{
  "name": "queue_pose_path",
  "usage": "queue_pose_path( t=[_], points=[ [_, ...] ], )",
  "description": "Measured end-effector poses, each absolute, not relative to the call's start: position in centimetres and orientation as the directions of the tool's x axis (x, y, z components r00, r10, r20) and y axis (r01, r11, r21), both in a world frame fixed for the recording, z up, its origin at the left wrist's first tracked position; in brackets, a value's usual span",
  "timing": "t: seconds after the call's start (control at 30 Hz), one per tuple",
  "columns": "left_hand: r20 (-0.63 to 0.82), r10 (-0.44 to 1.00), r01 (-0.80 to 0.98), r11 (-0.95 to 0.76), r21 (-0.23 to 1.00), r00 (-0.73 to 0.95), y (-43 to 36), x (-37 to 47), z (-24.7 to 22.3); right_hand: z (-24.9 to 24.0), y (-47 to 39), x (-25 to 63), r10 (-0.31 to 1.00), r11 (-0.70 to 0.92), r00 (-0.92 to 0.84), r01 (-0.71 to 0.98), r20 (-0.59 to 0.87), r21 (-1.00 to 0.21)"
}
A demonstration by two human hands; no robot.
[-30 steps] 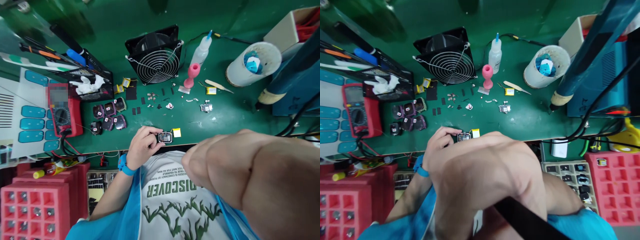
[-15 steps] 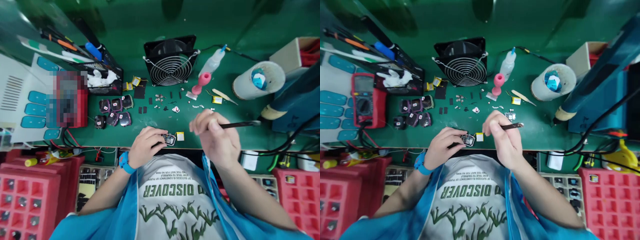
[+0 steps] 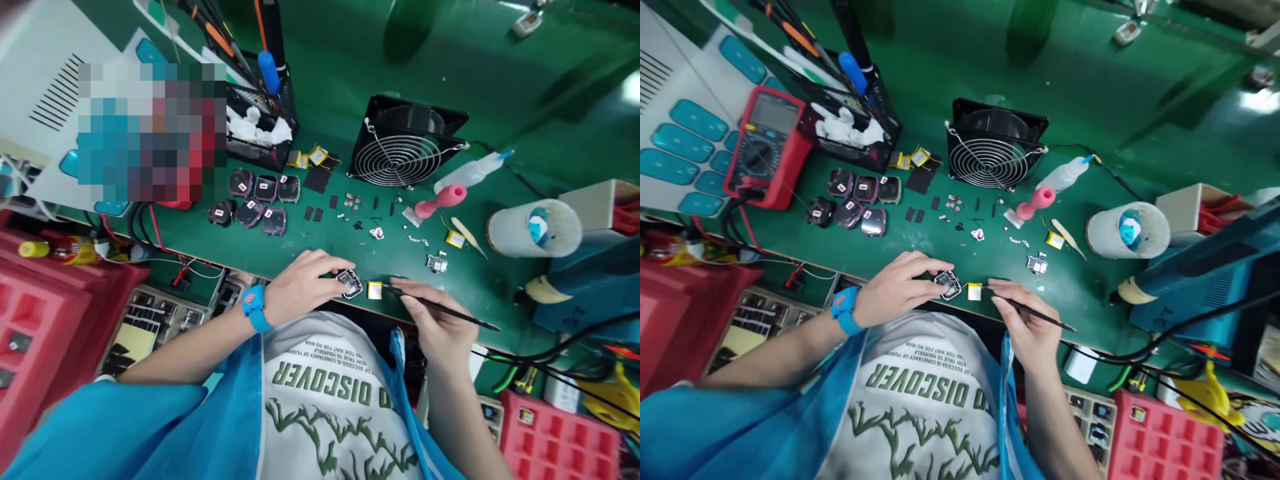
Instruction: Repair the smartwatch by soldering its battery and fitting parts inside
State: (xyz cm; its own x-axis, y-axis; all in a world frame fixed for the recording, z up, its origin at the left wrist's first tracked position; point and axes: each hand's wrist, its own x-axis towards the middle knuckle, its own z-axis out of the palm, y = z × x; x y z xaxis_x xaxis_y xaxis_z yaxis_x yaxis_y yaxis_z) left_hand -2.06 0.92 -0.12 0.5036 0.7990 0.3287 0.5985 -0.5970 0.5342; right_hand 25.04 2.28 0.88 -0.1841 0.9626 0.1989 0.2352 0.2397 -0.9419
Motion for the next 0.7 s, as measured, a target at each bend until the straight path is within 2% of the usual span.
queue_pose_path(
  t=[0.1, 0.2, 0.53, 0.7],
  points=[
    [0.317, 0.814, 0.628, -0.579, 0.521, 0.487, 0.7, -1.9, -0.4, 0.8, 2.5, 22.6, 0.929, 0.266, -0.299, 0.129, 0.218, -0.955],
    [0.301, 0.824, 0.638, -0.564, 0.525, 0.480, 0.5, -1.9, -0.5, 0.7, 2.7, 21.2, 0.907, 0.308, -0.344, 0.148, 0.243, -0.940],
    [0.289, 0.827, 0.639, -0.558, 0.529, 0.483, 0.5, -1.9, -0.3, 0.4, 2.4, 21.1, 0.886, 0.385, -0.353, 0.196, 0.301, -0.902],
    [0.322, 0.820, 0.622, -0.570, 0.537, 0.473, 0.6, -1.9, -0.4, 0.0, 2.5, 21.1, 0.898, 0.366, -0.330, 0.197, 0.290, -0.910]
  ],
)
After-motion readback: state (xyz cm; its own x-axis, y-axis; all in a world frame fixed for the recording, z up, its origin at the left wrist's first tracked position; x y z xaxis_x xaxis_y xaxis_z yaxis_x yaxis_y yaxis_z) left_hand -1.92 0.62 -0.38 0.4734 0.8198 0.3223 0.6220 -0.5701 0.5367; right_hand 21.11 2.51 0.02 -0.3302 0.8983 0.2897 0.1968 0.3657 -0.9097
